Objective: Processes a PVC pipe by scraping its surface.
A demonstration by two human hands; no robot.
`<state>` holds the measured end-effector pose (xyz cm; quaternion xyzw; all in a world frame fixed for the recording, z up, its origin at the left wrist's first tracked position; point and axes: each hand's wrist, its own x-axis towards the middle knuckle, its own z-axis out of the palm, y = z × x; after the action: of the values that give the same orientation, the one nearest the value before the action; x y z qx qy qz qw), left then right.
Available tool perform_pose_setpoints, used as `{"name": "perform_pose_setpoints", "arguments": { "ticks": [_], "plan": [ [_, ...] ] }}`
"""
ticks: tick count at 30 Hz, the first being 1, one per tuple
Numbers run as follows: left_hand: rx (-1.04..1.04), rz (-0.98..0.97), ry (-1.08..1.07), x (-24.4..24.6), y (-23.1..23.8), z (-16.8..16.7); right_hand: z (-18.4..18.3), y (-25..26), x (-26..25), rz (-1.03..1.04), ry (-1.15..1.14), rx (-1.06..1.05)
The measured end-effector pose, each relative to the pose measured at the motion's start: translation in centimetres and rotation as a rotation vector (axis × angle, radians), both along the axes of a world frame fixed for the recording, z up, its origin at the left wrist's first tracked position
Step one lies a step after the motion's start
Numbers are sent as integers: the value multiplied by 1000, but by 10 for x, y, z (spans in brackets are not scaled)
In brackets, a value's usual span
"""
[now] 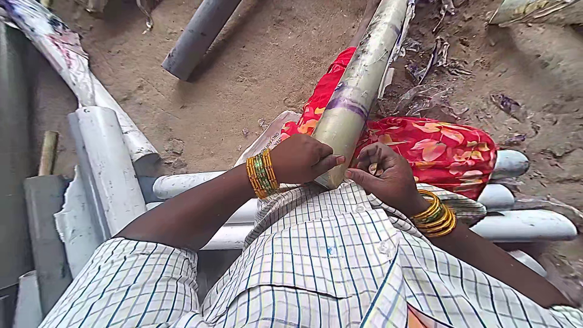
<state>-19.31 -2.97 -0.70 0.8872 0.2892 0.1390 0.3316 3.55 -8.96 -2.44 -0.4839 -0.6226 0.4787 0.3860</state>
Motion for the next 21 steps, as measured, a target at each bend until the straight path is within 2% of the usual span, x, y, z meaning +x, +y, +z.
{"name": "perform_pose_setpoints", "arguments": {
  "ticks": [4, 9, 12, 16, 21],
  "plan": [
    [-163, 164, -238, -6, -8, -11, 2, 0, -9, 73, -208, 31],
    [-260, 280, -338, -4, -15, -12, 11, 2, -17, 201, -507, 194],
    [-284, 283, -362, -5, -16, -14, 7, -1, -15, 198, -519, 298],
    [-292, 306, -349, -7, -18, -16, 4, -1, -10, 233, -455, 305],
    [-311, 305, -342, -7, -20, -14, 1, -8, -17, 231, -598, 553]
  ]
}}
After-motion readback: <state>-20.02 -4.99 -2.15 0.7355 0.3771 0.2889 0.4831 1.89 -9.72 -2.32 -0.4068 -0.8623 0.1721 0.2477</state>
